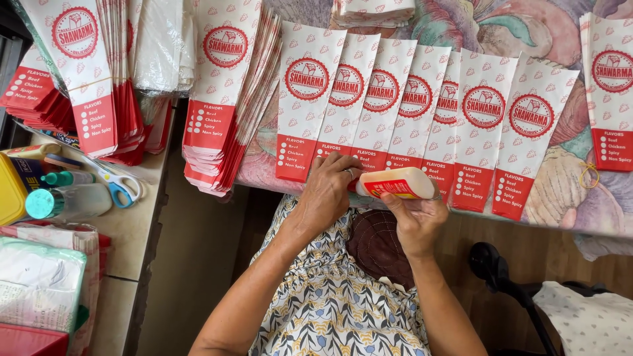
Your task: Arranging paper bags in an overlapping row on a table and applying glue to their edges for assembly.
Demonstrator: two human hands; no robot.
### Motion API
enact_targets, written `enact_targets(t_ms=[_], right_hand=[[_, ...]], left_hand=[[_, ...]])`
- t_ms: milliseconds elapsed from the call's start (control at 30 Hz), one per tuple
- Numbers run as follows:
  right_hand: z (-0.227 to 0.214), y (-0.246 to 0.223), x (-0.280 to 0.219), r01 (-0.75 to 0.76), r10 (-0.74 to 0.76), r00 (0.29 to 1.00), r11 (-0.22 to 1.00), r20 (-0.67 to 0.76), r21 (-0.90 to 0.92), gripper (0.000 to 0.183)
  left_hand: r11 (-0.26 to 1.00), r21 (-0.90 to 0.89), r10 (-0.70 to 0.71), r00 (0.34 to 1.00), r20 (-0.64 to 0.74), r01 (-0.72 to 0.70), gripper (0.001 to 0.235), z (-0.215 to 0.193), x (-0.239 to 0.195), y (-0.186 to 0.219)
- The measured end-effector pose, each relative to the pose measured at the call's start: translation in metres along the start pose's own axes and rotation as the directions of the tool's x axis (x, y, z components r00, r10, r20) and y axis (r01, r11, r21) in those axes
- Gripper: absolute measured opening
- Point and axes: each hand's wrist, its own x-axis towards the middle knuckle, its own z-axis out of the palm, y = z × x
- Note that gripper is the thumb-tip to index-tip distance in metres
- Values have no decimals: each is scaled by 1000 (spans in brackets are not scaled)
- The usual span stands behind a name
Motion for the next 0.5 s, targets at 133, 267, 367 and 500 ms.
enact_targets(t_ms=[133, 267, 367, 500], right_hand=[[-27, 5, 0, 24, -25, 999, 999, -35, -44, 48], [-51, 9, 4, 24, -24, 989, 1000, -146, -3, 56], [-49, -4, 10, 20, -11, 981, 999, -192, 43, 61], [-41, 22, 10, 53, -35, 981, 994, -188, 93, 63]], left_hand=[[1000, 6, 7, 1000, -12, -7, 30, -9, 1, 7], [999, 9, 38, 999, 0, -38, 30, -6, 0, -1], [998, 39, 51, 999, -12, -51, 28, -8, -3, -19], [980, 191, 66, 997, -25, -60, 7, -35, -11, -42]])
